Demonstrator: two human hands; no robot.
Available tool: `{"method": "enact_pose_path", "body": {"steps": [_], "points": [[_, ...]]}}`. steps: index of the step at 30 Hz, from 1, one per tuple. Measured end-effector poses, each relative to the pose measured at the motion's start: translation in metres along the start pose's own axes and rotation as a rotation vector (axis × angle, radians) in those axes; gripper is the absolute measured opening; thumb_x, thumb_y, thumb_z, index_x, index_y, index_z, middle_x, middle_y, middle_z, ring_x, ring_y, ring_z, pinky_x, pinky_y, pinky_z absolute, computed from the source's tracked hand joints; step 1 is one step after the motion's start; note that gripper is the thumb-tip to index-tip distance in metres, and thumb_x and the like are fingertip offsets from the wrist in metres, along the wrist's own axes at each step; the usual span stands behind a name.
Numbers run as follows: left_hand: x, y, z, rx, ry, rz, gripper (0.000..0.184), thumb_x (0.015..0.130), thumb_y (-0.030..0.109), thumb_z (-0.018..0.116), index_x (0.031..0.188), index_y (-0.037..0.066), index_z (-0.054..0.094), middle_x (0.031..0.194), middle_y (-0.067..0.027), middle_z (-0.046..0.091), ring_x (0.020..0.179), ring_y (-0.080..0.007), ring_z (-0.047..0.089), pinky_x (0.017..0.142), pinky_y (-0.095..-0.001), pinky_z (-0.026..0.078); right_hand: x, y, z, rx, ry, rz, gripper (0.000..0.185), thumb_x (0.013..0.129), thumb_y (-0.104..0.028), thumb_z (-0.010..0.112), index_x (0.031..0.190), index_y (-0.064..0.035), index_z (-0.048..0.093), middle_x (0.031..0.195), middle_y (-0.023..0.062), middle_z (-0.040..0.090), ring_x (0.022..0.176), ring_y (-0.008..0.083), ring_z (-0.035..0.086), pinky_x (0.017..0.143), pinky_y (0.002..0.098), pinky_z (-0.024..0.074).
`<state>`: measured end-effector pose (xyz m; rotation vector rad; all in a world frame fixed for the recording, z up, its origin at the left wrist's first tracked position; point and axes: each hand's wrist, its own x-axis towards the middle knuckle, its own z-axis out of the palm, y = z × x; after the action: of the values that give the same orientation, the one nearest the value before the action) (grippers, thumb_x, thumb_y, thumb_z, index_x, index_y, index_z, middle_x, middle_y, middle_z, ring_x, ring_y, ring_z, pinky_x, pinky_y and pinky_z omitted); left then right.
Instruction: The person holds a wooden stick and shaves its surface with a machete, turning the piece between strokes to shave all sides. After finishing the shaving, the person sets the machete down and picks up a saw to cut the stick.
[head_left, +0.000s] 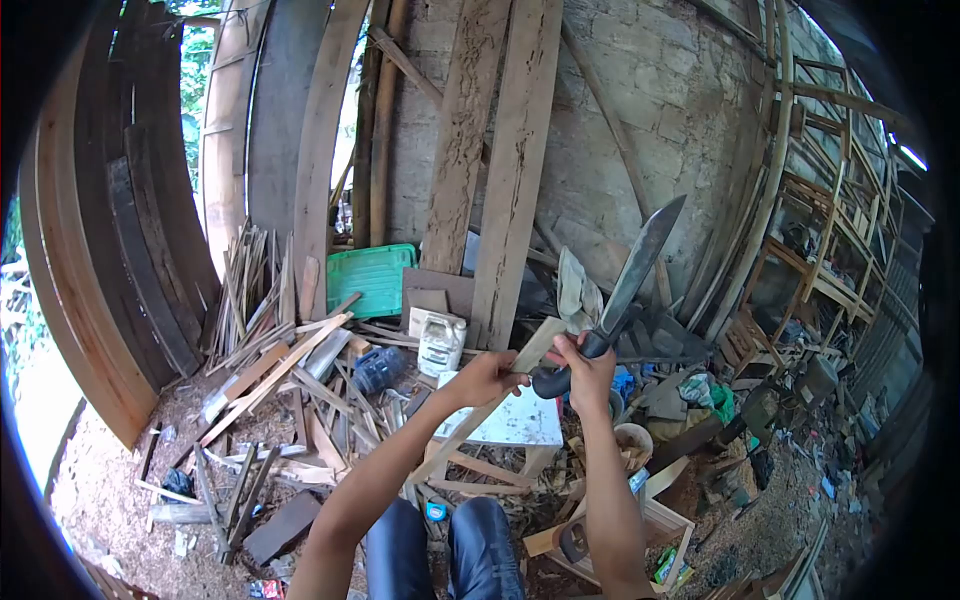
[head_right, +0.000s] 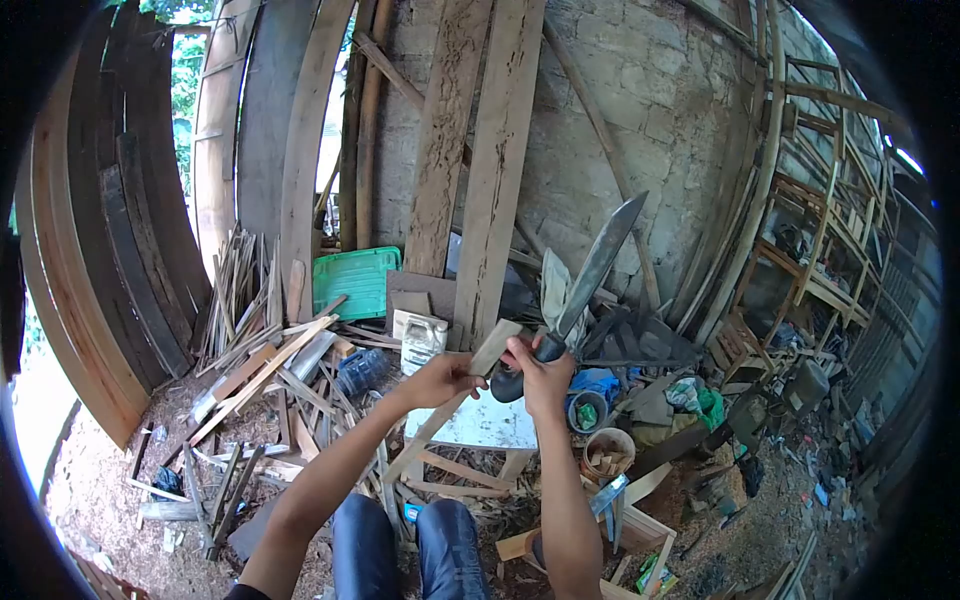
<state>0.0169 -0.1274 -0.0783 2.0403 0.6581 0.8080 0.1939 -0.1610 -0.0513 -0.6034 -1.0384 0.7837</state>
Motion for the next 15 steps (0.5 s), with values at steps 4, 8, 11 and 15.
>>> {"method": "enact_pose_path", "body": {"steps": [4,8,11,15], "points": [[0.006,0.004,-0.022,0.068,0.392,0.126,0.022,0.088,0.019,0.06,0.091,-0.003,0.058,0.074,-0.0116,0.065,0.068,-0.0144,0.064,0.06,-0.0306,0.049,-0.007,-0.027,0.001,-0.189,0.017,0.067,0.023,0.082,-0.016,0.068,0.078,0.0023,0.055,0.076,0.0125,0.065,0.055,0.016,0.061,0.052,0.0281,0.055],[0.017,0.019,-0.049,-0.066,0.622,0.159,0.025,0.089,0.02,0.059,0.091,-0.005,0.058,0.078,-0.0114,0.067,0.072,-0.0152,0.065,0.065,-0.0286,0.051,-0.026,-0.011,-0.02,-0.42,-0.063,0.185,0.03,0.084,-0.022,0.066,0.067,0.0003,0.056,0.061,0.0072,0.061,0.037,0.0098,0.05,0.036,0.0241,0.0376],[0.027,0.013,-0.053,-0.108,0.768,0.22,0.025,0.088,0.019,0.061,0.092,-0.006,0.057,0.079,-0.0115,0.067,0.074,-0.015,0.066,0.066,-0.0287,0.051,-0.047,0.012,-0.027,-0.523,-0.116,0.252,0.032,0.084,-0.024,0.066,0.063,-0.001,0.055,0.054,0.0043,0.056,0.036,0.0099,0.049,0.035,0.0254,0.0368],[0.028,-0.006,-0.056,0.11,0.869,0.118,0.021,0.087,0.015,0.061,0.097,-0.002,0.057,0.08,-0.0095,0.066,0.072,-0.0145,0.063,0.067,-0.0281,0.049,-0.072,0.037,-0.027,-0.554,-0.168,0.335,0.038,0.083,-0.03,0.067,0.063,-0.0026,0.051,0.046,0.0001,0.047,0.035,0.0103,0.046,0.036,0.0268,0.0358]]}}
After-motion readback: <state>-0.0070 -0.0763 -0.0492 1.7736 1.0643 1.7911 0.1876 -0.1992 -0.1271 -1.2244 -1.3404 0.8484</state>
